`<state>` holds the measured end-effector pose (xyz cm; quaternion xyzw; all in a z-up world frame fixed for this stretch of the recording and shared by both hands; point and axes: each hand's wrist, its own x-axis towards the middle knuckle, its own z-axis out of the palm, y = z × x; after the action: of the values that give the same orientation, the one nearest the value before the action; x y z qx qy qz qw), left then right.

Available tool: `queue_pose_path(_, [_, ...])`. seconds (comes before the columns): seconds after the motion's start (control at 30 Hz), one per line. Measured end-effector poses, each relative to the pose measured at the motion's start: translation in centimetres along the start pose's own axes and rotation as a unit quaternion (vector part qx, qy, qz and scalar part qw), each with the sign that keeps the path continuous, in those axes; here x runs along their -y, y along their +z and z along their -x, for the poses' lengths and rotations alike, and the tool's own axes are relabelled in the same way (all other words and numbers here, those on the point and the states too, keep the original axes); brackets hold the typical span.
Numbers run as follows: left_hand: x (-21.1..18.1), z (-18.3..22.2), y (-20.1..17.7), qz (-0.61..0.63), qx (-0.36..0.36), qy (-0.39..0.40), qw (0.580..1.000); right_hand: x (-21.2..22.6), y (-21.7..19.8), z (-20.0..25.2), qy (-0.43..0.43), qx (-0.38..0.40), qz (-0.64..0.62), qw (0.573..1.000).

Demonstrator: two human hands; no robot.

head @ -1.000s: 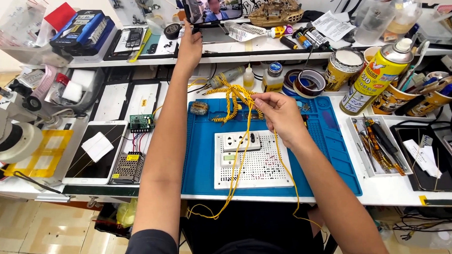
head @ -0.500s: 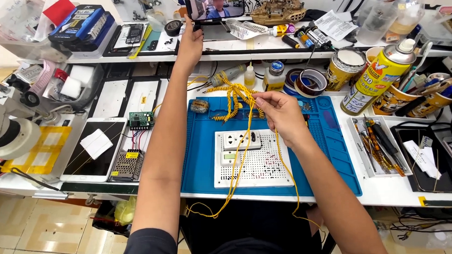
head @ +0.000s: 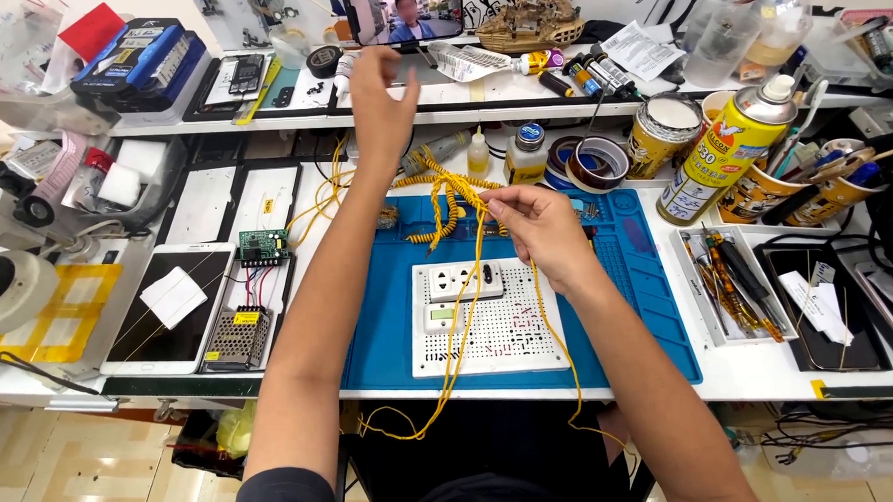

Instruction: Braiding multiple yellow wires together on an electronics workbench.

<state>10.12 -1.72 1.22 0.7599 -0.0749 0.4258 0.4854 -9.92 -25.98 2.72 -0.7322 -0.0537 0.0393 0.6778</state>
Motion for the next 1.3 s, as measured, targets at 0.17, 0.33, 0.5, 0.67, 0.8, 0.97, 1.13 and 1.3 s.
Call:
queue_pose_path(0.17, [-0.4,-0.4,4.9,-0.278,0.125,0.302,0.903,0.8,0.4,0.4,0.023,0.004,0.004,1.0])
queue_pose_path(0.33, [2.3,-1.6,9.9,-0.379,0.154,0.294,0.864,0.2,-0.2,-0.1,0.011,0.007,-0.006,1.0])
queue_pose_path(0.5, [5.4,-1.7,11.2,-0.338,0.193,0.302,0.87,0.7,-0.3,0.2,0.022,0.007,-0.014,1.0])
queue_pose_path(0.67, [4.4,-2.1,9.1,-0.369,0.276,0.408,0.788,1.5,0.0,0.6,0.022,0.014,0.005,1.0])
queue_pose_path(0.8, [2.2,-2.5,7.2,-0.325,0.302,0.387,0.809,1.2,-0.2,0.6,0.014,0.018,0.009,1.0])
queue_pose_path(0.97, [0.5,-3.0,5.0,-0.345,0.24,0.484,0.768,1.5,-0.2,0.7,0.033,0.026,0.024,0.999])
queue_pose_path(1.13, [1.5,-2.5,3.3,-0.426,0.228,0.508,0.713,1.8,0.0,0.8,0.036,0.025,0.032,0.999])
queue_pose_path(1.3, [3.6,-2.1,2.3,-0.431,0.294,0.429,0.737,1.6,0.0,0.6,0.035,0.027,0.033,0.998])
